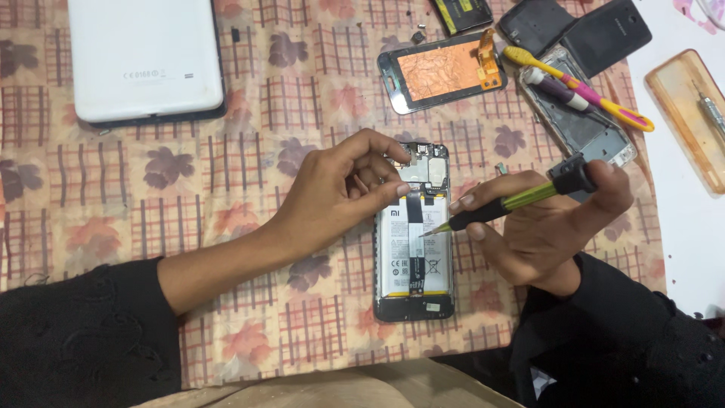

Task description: The person assembles a smartphone by placing the battery into the chassis, connecting the motherboard, and securing components with screws. The person uses a screwdriver and a toothbrush to clean and tighten parts during the process.

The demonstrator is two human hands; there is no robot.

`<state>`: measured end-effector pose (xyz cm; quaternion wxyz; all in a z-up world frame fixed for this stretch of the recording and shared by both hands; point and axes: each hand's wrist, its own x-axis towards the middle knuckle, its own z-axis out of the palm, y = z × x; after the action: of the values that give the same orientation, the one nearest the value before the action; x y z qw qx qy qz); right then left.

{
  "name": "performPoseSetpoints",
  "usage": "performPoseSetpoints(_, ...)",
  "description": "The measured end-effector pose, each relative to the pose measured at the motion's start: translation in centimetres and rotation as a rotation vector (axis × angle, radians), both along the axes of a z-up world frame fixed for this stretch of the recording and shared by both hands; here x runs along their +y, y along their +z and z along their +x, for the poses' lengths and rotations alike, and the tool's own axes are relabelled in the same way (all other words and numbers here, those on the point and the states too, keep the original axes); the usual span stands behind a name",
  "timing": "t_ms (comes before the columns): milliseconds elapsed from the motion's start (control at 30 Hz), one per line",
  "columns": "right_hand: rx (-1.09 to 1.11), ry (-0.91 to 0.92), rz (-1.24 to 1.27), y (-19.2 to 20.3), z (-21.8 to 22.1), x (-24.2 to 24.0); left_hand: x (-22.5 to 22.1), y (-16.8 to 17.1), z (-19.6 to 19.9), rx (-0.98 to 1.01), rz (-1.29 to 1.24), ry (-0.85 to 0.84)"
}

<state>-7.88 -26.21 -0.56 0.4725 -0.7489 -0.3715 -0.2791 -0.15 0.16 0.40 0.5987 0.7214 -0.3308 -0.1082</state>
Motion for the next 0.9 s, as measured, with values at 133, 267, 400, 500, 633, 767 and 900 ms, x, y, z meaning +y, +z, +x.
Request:
performPoseSetpoints(133, -0.067, -0.045, 0.044, 1.1, 0.0, 1.0, -0.1, 0.5, 0.0, -0.021, -0.004, -0.012)
performPoseSetpoints(267, -0.088, -0.084, -0.108, 1.7, -0.8, 0.4, -0.2, 0.1, 0.1, 0.019, 0.046, -0.018)
performPoseSetpoints(400, -0.111, -0.039, -0.071, 1.8, -0.9, 0.4, -0.2, 0.4, 0.2, 0.067, -0.021, -0.027)
performPoseSetpoints(500, -0.132, -0.095, -0.012, 1.4, -0.1, 1.3, -0.1, 0.5, 0.2, 0.118, -0.047, -0.029)
performPoseSetpoints(633, -0.102, 0.003, -0.074, 1.2, -0.2, 1.3, 0.0, 0.0, -0.2, 0.093, -0.101, -0.033)
performPoseSetpoints(767, -0.194, -0.035, -0.082, 2.3, -0.3, 0.5, -0.3, 0.2, -0.7, 0.171, -0.15, -0.025)
performPoseSetpoints(900, -0.198, -0.05, -0.082, 2.1, -0.1, 0.7, -0.4, -0.2, -2.6, 0.269, -0.186, -0.047)
